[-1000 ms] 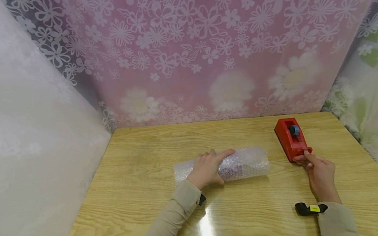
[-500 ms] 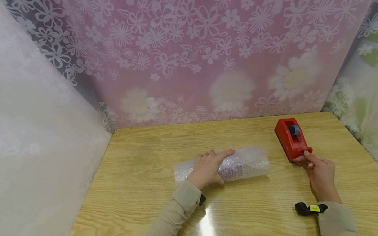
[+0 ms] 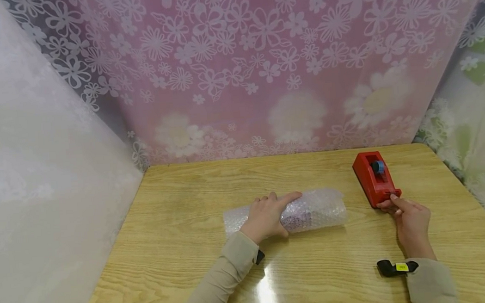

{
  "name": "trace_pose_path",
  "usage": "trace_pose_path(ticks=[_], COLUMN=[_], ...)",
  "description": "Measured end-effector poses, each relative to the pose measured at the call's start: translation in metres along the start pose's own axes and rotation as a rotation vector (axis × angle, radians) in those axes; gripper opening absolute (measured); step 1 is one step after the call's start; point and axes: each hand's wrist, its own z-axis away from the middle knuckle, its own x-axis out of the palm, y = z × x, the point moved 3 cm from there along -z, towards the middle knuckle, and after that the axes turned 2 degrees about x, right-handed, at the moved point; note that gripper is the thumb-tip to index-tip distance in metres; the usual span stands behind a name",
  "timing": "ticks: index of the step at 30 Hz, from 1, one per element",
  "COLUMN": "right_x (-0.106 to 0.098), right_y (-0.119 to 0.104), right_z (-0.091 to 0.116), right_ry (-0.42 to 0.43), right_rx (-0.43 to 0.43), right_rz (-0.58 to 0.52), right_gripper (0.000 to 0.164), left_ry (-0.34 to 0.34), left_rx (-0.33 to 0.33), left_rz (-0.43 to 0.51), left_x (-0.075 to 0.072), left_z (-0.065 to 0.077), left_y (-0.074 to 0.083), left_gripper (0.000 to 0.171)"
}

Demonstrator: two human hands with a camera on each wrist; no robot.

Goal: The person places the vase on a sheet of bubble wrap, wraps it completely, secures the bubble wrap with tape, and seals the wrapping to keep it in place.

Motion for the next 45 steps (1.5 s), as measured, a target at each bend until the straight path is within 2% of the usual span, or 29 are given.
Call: trace_pose_path(ticks=[7, 13, 21, 28, 30, 36, 38, 41, 45], right_x=[0.0, -0.002, -0.001, -0.001, -0.002, -0.001, 0.002, 0.018, 0.058], right_y=[0.003, 0.004, 0.003, 0.006, 0.007, 0.008, 0.006, 0.0, -0.014], right_z=[-0.002, -0.003, -0.003, -0.003, -0.003, 0.003, 0.008, 0.018, 0.038], right_ry=[0.15, 0.14, 0.146, 0.281, 0.244, 0.123, 0.079, 0.0, -0.163], right_rx=[-0.01, 0.022, 0.071, 0.063, 0.04, -0.054, -0.071, -0.092, -0.171], right_rz=[0.023, -0.01, 0.0, 0.298, 0.238, -0.115, -0.199, -0.244, -0.173], right_gripper=[0.039, 0.037, 0.037, 0.034, 0.035, 0.038, 0.04, 0.045, 0.046], left_ry=[-0.002, -0.006, -0.008, 0.014, 0.015, 0.03, 0.025, 0.015, 0.015], left_rx=[0.0, 0.001, 0.001, 0.009, 0.009, 0.021, 0.019, 0.016, 0.02], left_rz=[0.018, 0.011, -0.001, 0.001, 0.004, -0.017, -0.012, 0.003, 0.0], left_x=[0.001, 0.002, 0.004, 0.004, 0.004, 0.002, 0.002, 0.002, 0.001], left_z=[0.0, 0.0, 0.001, 0.001, 0.001, -0.001, -0.001, -0.002, -0.002], left_y=[0.001, 0.001, -0.001, 0.0, 0.0, 0.0, 0.0, 0.0, 0.0], left_gripper=[0.124, 0.124, 0.122, 0.121, 0.122, 0.12, 0.12, 0.122, 0.124])
